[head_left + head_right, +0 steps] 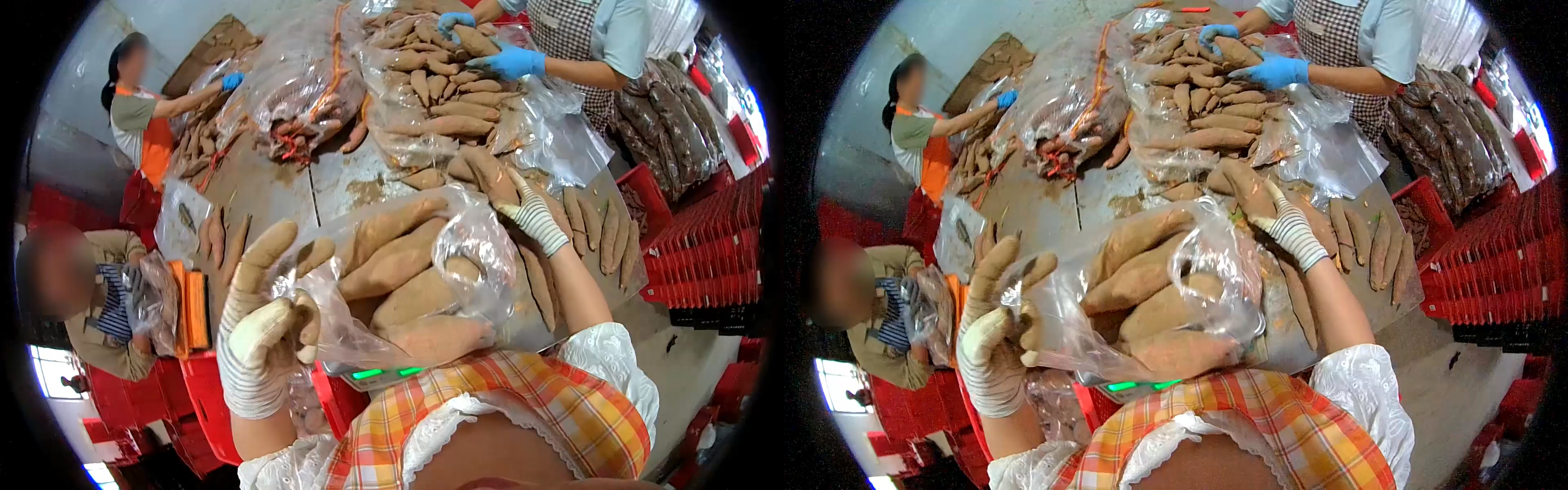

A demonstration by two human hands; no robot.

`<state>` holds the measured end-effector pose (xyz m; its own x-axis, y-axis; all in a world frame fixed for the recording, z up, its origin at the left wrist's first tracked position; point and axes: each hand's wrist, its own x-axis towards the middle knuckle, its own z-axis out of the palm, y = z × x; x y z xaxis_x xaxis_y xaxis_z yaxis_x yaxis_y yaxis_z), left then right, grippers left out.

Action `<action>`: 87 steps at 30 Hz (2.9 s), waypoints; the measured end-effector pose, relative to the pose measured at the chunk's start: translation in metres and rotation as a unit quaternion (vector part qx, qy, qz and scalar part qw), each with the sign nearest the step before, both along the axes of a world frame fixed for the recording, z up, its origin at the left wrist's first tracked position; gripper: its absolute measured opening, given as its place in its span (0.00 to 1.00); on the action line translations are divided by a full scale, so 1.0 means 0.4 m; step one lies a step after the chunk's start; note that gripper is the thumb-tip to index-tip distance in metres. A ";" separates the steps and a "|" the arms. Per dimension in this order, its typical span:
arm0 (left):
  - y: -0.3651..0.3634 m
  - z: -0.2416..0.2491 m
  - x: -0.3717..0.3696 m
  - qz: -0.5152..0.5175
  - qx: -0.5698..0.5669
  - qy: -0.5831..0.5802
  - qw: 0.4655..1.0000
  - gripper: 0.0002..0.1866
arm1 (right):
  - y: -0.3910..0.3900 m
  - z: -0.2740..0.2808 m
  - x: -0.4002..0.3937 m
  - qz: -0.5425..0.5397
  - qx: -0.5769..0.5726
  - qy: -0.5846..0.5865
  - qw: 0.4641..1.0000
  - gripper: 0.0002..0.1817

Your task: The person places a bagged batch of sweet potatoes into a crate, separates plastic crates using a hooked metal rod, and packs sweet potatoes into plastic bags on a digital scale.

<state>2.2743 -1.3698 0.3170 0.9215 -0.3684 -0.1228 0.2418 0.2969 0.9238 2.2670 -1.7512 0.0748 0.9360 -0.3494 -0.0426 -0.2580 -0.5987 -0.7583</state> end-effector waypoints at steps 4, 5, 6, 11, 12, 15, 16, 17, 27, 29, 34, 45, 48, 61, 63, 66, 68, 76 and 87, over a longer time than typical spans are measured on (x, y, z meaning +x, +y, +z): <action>0.029 0.023 -0.060 0.013 -0.026 -0.031 0.999 0.36 | -0.003 0.070 -0.013 0.054 -0.170 0.110 0.978 0.36; 0.033 0.025 -0.074 0.011 -0.029 -0.046 0.998 0.36 | 0.000 0.080 -0.007 0.026 -0.188 0.035 0.981 0.33; 0.037 0.027 -0.086 0.008 -0.032 -0.062 0.998 0.35 | 0.002 0.100 -0.005 0.011 -0.139 -0.017 0.990 0.31; 0.033 0.018 -0.118 0.049 -0.058 -0.087 0.993 0.28 | 0.224 0.409 -0.086 0.127 0.175 -0.203 0.955 0.19; 0.041 0.010 -0.120 0.042 -0.041 -0.078 0.995 0.22 | 0.279 0.449 -0.110 0.188 0.216 -0.180 0.941 0.19; 0.053 -0.006 -0.139 0.029 -0.040 -0.046 0.998 0.10 | 0.384 0.456 -0.095 0.410 -0.003 -0.212 0.887 0.18; 0.046 -0.007 -0.147 0.022 -0.049 -0.042 0.998 0.11 | 0.412 0.441 -0.072 0.437 -0.058 -0.221 0.870 0.18; 0.039 -0.005 -0.157 0.018 -0.057 -0.039 0.997 0.12 | 0.433 0.424 -0.040 0.463 -0.113 -0.232 0.848 0.18; 0.100 -0.065 -0.186 -0.026 -0.096 0.017 0.995 0.23 | 0.428 0.348 0.206 0.479 -0.332 0.032 0.812 0.23; 0.115 -0.078 -0.184 -0.024 -0.093 0.014 0.995 0.25 | 0.423 0.339 0.223 0.477 -0.339 0.026 0.810 0.24; 0.112 -0.090 -0.185 0.006 -0.077 0.011 0.997 0.26 | 0.441 0.383 0.195 0.420 -0.373 0.039 0.826 0.30; 0.082 -0.076 -0.183 0.047 -0.111 -0.059 0.991 0.27 | 0.365 0.350 0.196 0.410 -0.271 0.104 0.864 0.32; 0.069 -0.049 -0.182 0.080 -0.078 -0.160 0.981 0.25 | 0.335 0.323 0.187 0.417 -0.217 0.095 0.878 0.31; 0.085 -0.008 -0.146 0.014 -0.022 -0.252 0.967 0.32 | 0.295 0.331 0.151 0.235 0.243 0.132 0.932 0.22; 0.090 -0.004 -0.133 -0.022 -0.022 -0.261 0.965 0.32 | 0.312 0.305 0.159 0.180 0.293 0.161 0.925 0.19; 0.085 -0.001 -0.134 0.032 0.000 -0.259 0.965 0.33 | 0.349 0.338 0.143 0.099 0.321 0.213 0.917 0.17; 0.087 -0.010 -0.130 0.035 0.008 -0.256 0.966 0.33 | 0.371 0.312 0.148 0.070 0.396 0.185 0.897 0.16; 0.093 -0.045 -0.122 0.096 0.000 -0.188 0.977 0.34 | 0.355 0.299 0.113 0.140 0.347 0.078 0.924 0.18; 0.113 -0.060 -0.088 0.071 -0.010 -0.228 0.971 0.33 | 0.367 0.320 0.152 0.100 0.224 0.167 0.955 0.23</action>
<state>2.2389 -1.3246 0.2928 0.9201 -0.2313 0.3160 -0.2359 0.3166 0.9187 2.3279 -1.6043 0.2030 0.8903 -0.0412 -0.4536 -0.4445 -0.2960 -0.8455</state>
